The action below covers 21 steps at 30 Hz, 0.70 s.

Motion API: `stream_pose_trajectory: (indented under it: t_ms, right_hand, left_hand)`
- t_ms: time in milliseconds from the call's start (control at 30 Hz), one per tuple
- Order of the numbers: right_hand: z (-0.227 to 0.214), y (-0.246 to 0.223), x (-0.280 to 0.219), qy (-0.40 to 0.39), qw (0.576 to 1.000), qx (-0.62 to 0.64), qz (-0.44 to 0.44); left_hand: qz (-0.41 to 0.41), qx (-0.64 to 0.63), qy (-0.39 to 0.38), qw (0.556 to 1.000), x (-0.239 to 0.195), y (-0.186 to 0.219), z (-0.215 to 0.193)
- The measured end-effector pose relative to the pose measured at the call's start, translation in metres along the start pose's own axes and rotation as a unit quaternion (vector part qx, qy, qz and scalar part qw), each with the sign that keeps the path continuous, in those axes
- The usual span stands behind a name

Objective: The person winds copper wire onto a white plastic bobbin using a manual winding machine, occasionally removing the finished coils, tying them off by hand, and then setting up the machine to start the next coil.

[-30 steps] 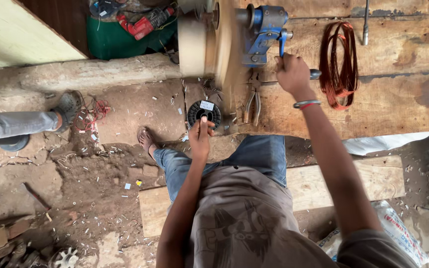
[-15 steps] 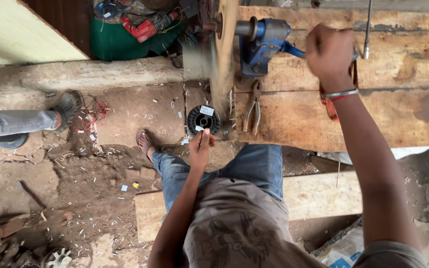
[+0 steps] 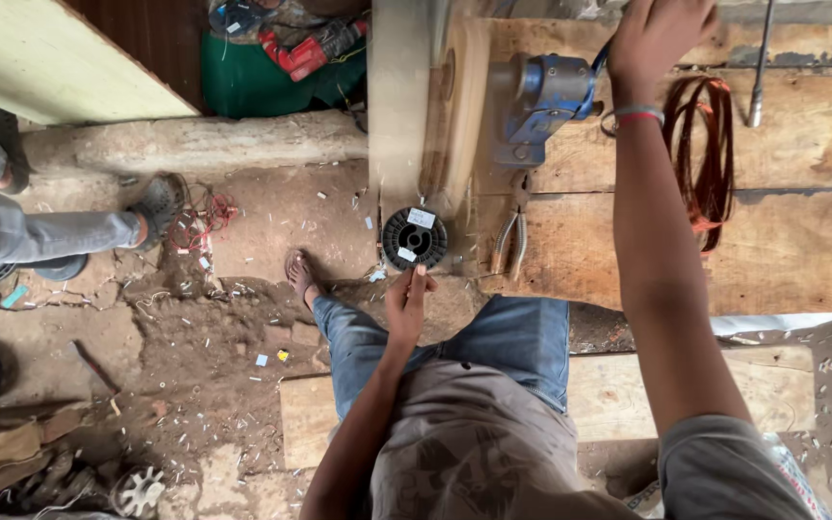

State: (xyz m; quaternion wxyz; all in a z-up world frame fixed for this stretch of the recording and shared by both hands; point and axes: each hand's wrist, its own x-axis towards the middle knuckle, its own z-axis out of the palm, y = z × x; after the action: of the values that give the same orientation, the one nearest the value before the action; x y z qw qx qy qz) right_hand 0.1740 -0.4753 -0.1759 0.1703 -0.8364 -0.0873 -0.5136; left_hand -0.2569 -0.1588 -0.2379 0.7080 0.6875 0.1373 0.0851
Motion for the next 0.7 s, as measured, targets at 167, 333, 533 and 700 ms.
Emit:
stream_pose_trajectory:
  t_ms: [167,333,533,700]
  right_hand:
    - [0.0,0.002,-0.047,-0.244,0.968,-0.046,0.033]
    - [-0.029,0.003,-0.109,-0.366,0.928,-0.074,0.014]
    - [-0.12,-0.048,-0.133,-0.344,0.936,-0.08,-0.016]
    - [-0.238,-0.093,-0.092,-0.384,0.919,-0.057,-0.064]
  left_hand:
    - [-0.008,0.062,0.024,0.998,0.003,0.002,-0.005]
    - [0.013,-0.03,-0.008,0.999,-0.002,-0.001,-0.004]
    - [-0.003,-0.041,0.006,0.999,-0.004,0.0,-0.006]
    - [-0.006,-0.07,0.009,0.998,0.001,-0.002,-0.001]
